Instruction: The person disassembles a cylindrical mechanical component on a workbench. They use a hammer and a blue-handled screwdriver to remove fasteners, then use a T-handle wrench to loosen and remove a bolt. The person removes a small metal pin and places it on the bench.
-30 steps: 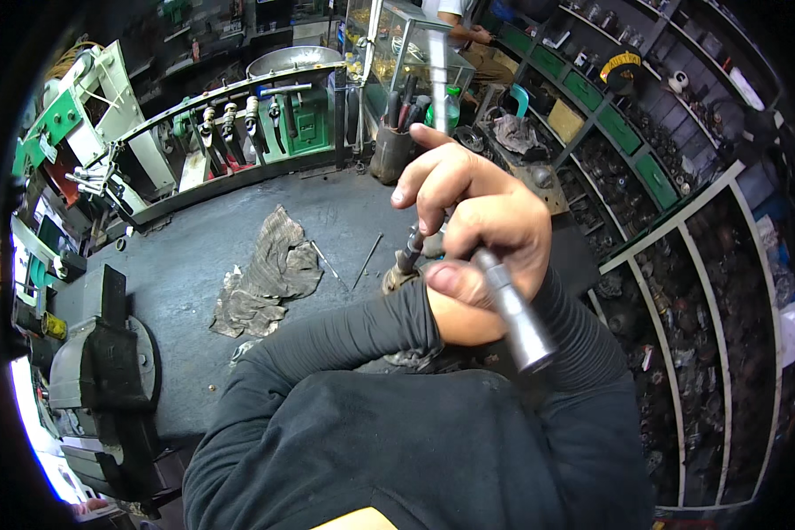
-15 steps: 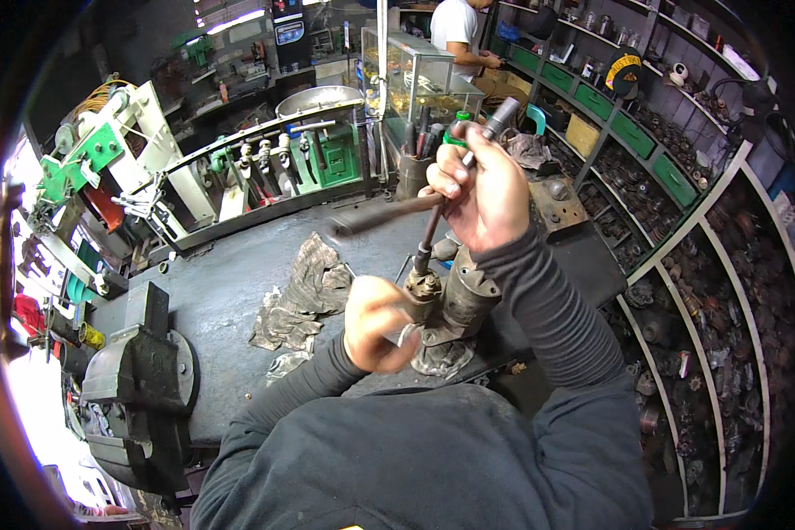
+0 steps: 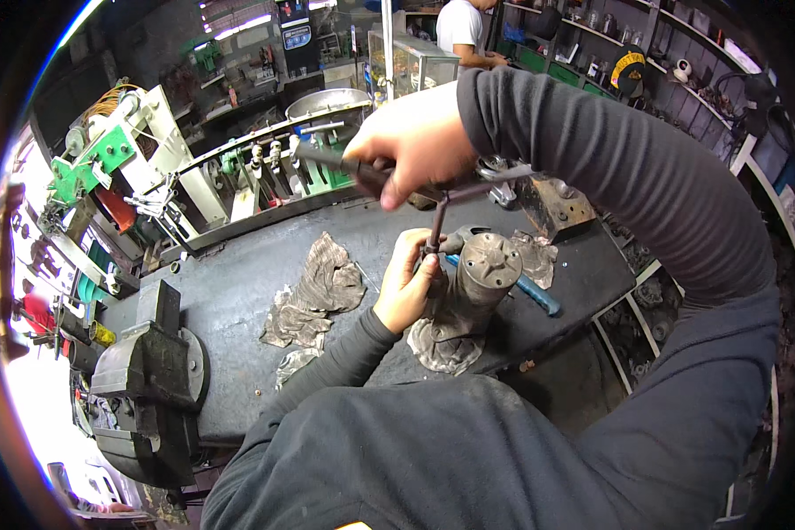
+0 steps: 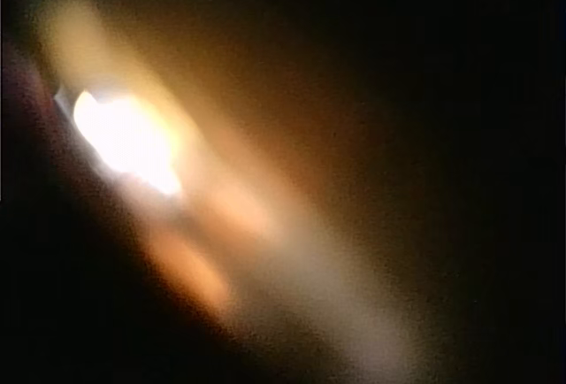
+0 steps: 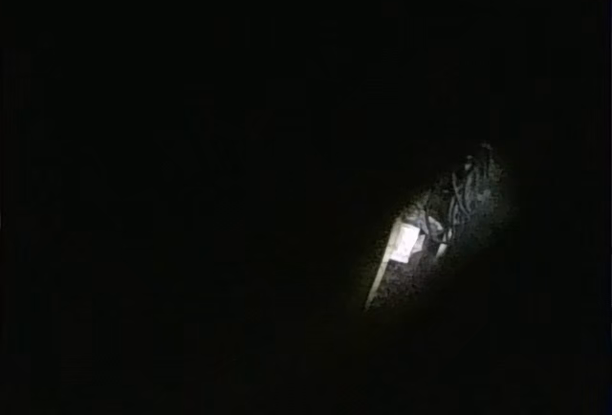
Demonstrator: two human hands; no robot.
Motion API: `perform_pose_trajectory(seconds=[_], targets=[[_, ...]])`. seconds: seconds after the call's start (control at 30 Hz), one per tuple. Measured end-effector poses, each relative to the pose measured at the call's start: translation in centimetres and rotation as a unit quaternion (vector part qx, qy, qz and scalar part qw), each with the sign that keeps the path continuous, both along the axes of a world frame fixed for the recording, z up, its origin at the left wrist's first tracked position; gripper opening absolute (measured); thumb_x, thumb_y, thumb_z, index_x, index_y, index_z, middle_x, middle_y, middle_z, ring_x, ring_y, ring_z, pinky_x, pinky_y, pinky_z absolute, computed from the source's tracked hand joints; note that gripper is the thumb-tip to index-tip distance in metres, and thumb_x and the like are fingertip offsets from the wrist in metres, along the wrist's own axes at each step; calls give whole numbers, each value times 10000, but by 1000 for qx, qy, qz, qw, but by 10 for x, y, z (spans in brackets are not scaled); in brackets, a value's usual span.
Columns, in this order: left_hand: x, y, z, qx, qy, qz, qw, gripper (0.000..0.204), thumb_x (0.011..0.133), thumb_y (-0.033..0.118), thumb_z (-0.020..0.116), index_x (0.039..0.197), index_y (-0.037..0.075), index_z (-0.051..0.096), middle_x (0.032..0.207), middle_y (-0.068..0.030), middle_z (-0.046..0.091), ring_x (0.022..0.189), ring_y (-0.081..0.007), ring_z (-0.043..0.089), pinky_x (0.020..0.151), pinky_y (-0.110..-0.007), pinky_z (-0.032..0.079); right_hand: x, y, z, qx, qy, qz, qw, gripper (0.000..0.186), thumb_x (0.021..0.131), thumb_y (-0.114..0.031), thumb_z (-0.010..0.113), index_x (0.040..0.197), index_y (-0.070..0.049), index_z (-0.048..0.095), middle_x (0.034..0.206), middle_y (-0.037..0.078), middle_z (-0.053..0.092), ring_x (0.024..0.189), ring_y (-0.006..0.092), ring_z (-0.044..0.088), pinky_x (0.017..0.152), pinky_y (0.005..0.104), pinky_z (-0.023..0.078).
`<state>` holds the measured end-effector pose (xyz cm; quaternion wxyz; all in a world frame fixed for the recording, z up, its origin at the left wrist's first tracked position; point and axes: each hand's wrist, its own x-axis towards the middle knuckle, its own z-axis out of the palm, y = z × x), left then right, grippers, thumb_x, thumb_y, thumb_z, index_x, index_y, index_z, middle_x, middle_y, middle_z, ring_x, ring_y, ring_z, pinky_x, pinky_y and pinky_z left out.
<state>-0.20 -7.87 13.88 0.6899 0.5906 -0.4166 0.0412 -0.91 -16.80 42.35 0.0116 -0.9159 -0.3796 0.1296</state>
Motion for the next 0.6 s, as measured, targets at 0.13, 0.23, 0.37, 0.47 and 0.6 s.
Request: perform_pose_trajectory(seconds=[0.13, 0.23, 0.37, 0.47, 0.6], targets=[[17, -6, 8, -30, -21, -46, 998, 324, 954, 67, 545, 1266, -2, 490, 1154, -131, 556, 1096, -229, 539, 995, -354, 418, -58, 3, -2, -145, -313, 164, 924, 167, 733, -228, 697, 900, -217, 701, 943, 19, 556, 1049, 248, 536, 977, 479, 372], [25, 4, 39, -54, 112, -221, 967, 212, 953, -1, 505, 1162, 28, 508, 1042, -52, 580, 948, -124, 588, 887, -302, 484, -87, -26, 15, -126, -189, 96, 969, 464, 639, -456, 796, 1015, -195, 727, 1213, 145, 557, 1279, 407, 452, 1056, 582, 311], [38, 4, 56, -92, 136, -357, 919, 195, 992, 81, 520, 1175, 14, 503, 963, -48, 567, 890, -126, 580, 825, -295, 491, -89, -77, 42, -127, -118, 9, 985, 799, 591, -757, 726, 1087, -131, 740, 1490, 264, 359, 1433, 526, 183, 1054, 729, 165], [44, -1, 63, -75, 75, -343, 933, 201, 1020, 153, 509, 1165, 15, 520, 918, -25, 543, 808, -106, 537, 741, -270, 469, -58, -56, 43, -128, -147, -198, 961, 509, 875, -509, 566, 1150, -91, 662, 1367, 189, 464, 1329, 378, 334, 1040, 666, 222], [36, -11, 83, -38, 101, -334, 936, 223, 1033, 220, 518, 1140, 26, 536, 852, 2, 513, 714, -78, 489, 640, -244, 442, 21, -67, 13, 159, -36, -138, 977, 686, 944, -669, 395, 1107, -85, 718, 1455, 198, 440, 1419, 364, 294, 1101, 612, 221]])
